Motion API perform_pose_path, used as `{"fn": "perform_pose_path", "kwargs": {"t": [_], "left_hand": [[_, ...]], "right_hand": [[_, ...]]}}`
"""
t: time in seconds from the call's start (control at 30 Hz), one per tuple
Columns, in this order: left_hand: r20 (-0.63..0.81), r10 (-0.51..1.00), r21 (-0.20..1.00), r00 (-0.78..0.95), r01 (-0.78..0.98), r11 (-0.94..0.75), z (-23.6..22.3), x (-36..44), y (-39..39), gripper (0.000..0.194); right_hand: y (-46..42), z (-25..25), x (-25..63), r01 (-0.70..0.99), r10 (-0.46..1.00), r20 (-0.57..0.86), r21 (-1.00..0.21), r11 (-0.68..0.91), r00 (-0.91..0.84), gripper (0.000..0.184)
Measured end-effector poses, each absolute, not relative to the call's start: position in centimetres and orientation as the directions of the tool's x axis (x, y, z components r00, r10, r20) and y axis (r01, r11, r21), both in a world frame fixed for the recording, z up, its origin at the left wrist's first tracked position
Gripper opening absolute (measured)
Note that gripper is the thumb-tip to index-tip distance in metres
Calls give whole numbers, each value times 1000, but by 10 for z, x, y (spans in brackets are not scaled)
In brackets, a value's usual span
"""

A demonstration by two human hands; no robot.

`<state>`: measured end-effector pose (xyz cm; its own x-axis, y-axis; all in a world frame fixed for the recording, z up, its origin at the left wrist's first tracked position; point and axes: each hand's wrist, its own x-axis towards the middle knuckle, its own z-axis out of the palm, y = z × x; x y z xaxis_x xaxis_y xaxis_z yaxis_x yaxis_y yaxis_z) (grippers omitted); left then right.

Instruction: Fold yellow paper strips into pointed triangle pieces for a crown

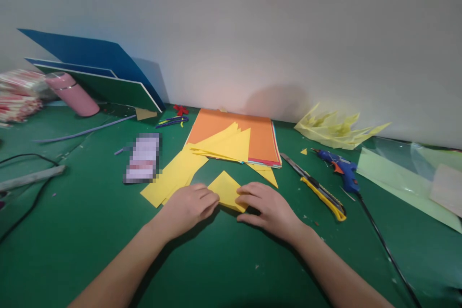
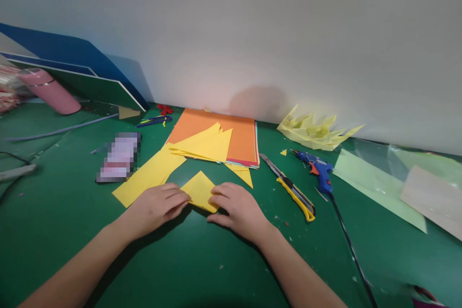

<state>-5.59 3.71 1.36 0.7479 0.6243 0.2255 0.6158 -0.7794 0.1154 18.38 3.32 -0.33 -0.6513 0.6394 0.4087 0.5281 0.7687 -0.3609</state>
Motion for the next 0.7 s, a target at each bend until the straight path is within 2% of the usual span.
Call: {"fn": "perform_pose_path", "kwargs": {"t": [0.17,0.37,0.5,0.6,0.7], "left_hand": [[219,735,137,642,726,-674,11,-56,35,24],[187,833,292,521,780,-554,11,-53,35,21],[127,892,371,435,813,-449,11,-50,35,22],[108,920,401,377,830,-388,10,-48,34,18],[108,936,398,334,849,-349,10,-46,32,13]], "right_hand": [[31,-3,184,562,697,432,-412,717,-572,32],[30,-3,181,602,748,395,-444,664,-533,35],[32,-9,177,668,822,362,-481,568,-439,27],[33,-13,172,711,871,329,-506,489,-365,19],[32,-13,169,737,892,304,-506,449,-334,22]]}}
